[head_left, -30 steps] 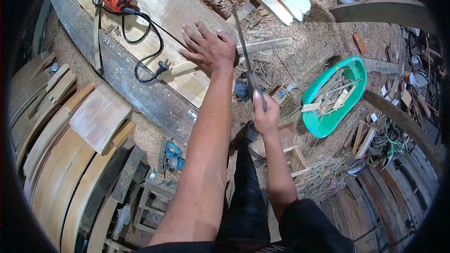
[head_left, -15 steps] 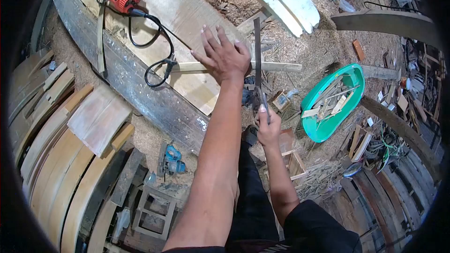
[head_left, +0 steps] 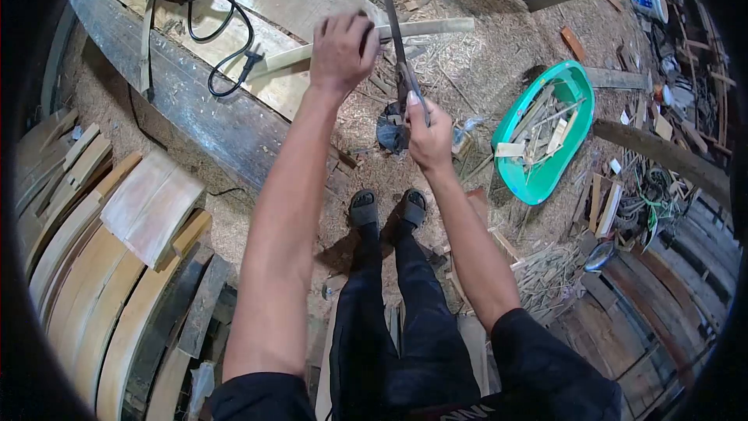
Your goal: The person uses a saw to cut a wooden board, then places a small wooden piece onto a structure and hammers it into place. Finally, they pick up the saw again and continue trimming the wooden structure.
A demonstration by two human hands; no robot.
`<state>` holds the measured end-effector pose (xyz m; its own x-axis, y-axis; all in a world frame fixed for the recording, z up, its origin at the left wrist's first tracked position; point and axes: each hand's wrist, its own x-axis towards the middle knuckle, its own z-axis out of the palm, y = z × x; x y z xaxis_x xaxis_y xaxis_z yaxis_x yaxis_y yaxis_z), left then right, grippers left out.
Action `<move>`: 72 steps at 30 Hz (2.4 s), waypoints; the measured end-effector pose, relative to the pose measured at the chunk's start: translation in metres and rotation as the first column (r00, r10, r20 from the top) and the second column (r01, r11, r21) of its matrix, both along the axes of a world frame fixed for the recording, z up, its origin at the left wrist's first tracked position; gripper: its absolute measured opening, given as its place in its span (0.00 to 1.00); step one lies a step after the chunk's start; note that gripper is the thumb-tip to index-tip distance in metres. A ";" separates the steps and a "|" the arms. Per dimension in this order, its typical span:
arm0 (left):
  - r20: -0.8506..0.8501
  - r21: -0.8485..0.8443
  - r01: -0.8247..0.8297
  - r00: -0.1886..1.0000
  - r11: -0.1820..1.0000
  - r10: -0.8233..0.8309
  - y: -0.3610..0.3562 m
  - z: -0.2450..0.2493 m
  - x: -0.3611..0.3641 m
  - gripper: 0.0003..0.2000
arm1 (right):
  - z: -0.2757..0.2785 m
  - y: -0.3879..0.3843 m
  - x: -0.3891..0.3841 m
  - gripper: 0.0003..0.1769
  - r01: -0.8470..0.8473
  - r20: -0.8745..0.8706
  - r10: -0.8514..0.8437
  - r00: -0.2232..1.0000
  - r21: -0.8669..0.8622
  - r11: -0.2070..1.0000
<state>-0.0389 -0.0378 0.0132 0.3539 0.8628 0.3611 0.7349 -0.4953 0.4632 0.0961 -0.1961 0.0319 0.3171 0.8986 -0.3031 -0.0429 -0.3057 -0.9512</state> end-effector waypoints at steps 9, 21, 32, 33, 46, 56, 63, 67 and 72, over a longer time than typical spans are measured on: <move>-0.070 0.132 0.130 0.990 0.983 -0.121 -0.001 0.049 -0.018 0.22 | 0.063 0.020 0.029 0.26 -0.177 0.205 0.171 0.964 0.010 0.984; 0.067 -0.214 -0.450 0.879 0.867 0.473 -0.012 0.007 -0.010 0.21 | 0.023 0.022 0.020 0.25 -0.288 0.277 0.306 0.911 -0.103 0.952; -0.199 -0.221 -0.776 0.629 0.590 0.752 0.011 -0.004 0.017 0.30 | 0.019 -0.024 0.042 0.24 -0.236 0.049 0.248 0.967 -0.182 0.955; -0.228 -0.217 -0.778 0.627 0.589 0.745 0.009 -0.003 0.017 0.30 | 0.023 -0.031 0.043 0.24 -0.246 0.055 0.261 0.964 -0.193 0.950; -0.081 -0.043 -0.772 0.635 0.634 0.768 0.005 -0.010 0.018 0.18 | 0.023 -0.083 0.033 0.18 -0.091 0.024 0.098 0.995 -0.189 0.978; -0.126 -0.142 -0.284 0.955 0.948 0.268 -0.034 0.021 -0.021 0.14 | 0.049 -0.037 0.033 0.17 0.111 0.384 -0.109 0.917 0.017 0.994; 0.029 0.077 -0.155 0.988 0.985 0.153 -0.075 0.125 -0.028 0.15 | 0.116 0.013 0.045 0.19 0.201 0.180 -0.217 0.960 0.101 0.974; 0.067 0.055 -0.155 0.986 0.986 0.151 -0.097 0.203 -0.031 0.17 | 0.188 -0.007 0.030 0.12 0.370 -0.365 -0.283 0.887 0.197 0.908; 0.130 0.134 -0.144 0.983 0.981 0.126 -0.130 0.299 -0.037 0.18 | 0.285 -0.037 0.010 0.11 0.458 -0.644 -0.262 0.719 0.154 0.876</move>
